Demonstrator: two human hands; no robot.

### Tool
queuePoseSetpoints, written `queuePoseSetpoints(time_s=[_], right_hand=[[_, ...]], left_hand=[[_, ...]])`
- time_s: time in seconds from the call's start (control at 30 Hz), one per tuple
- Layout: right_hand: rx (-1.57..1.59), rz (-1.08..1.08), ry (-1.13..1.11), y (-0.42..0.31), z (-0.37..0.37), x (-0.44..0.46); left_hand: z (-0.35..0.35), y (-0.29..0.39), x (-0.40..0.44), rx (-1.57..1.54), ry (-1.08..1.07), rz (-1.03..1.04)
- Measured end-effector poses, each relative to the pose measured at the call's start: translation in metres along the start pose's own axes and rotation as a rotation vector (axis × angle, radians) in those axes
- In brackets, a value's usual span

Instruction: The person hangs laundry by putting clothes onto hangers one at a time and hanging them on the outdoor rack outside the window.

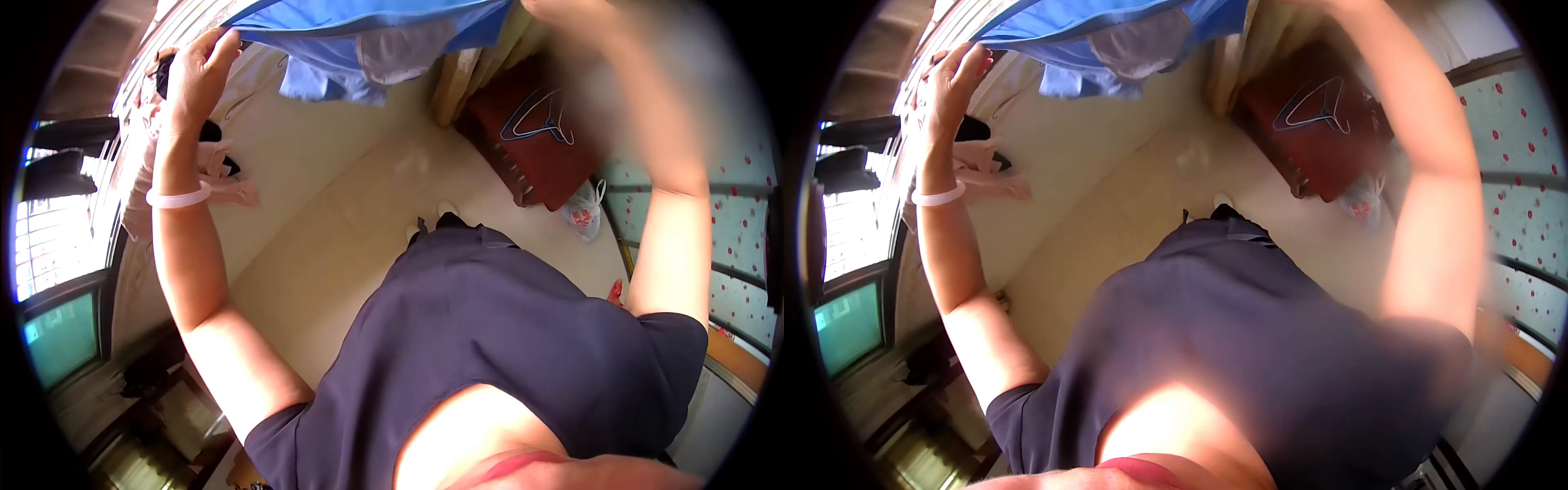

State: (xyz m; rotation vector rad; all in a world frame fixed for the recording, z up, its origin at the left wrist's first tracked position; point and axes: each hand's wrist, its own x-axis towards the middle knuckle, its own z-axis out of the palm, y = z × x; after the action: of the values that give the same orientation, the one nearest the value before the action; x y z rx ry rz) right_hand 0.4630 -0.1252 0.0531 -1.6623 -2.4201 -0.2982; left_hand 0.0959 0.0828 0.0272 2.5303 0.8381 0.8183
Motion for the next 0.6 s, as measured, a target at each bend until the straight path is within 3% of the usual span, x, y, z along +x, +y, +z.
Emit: queuePoseSetpoints(time_s=[0.13,0.17,0.23,0.27,0.3,0.33,0.37,0.43,0.5,0.53,0.57,0.6], right_hand=[[-0.044,0.054,0.048,0.006,0.02,-0.03],[0.004,0.24,-0.078,0.002,0.02,-0.039],[0.103,0.08,0.145,-0.006,0.059,-0.049],[0.085,0.005,0.207,-0.005,0.082,-0.062],[0.273,0.247,0.174,-0.012,0.108,-0.074],[0.333,0.32,0.057,-0.028,0.118,-0.082],[0.332,0.286,0.095,-0.041,0.141,-0.091],[0.476,0.362,-0.122,-0.062,0.176,-0.111],[0.635,0.256,-0.005,-0.081,0.21,-0.126],[0.8,0.238,0.332,-0.091,0.215,-0.132],[0.973,0.308,0.383,-0.096,0.214,-0.136],[1.134,0.365,0.407,-0.1,0.221,-0.139]], left_hand=[[0.046,0.017,0.012,-0.428,0.205,-0.175],[0.059,0.017,0.012,-0.588,0.259,-0.201],[0.077,0.023,0.003,-0.131,0.389,-0.092],[0.086,0.021,-0.001,-0.107,0.485,-0.03],[0.096,0.021,-0.006,-0.084,0.589,0.026],[0.102,0.026,-0.014,-0.064,0.67,0.102],[0.107,0.029,-0.02,-0.039,0.753,0.179],[0.111,0.039,-0.028,0.168,0.819,0.445],[0.121,0.055,-0.018,0.117,0.964,0.661],[0.129,0.069,-0.014,0.082,1.027,0.554],[0.136,0.082,-0.014,0.051,1.084,0.442],[0.136,0.094,-0.02,-0.108,1.006,0.242]])
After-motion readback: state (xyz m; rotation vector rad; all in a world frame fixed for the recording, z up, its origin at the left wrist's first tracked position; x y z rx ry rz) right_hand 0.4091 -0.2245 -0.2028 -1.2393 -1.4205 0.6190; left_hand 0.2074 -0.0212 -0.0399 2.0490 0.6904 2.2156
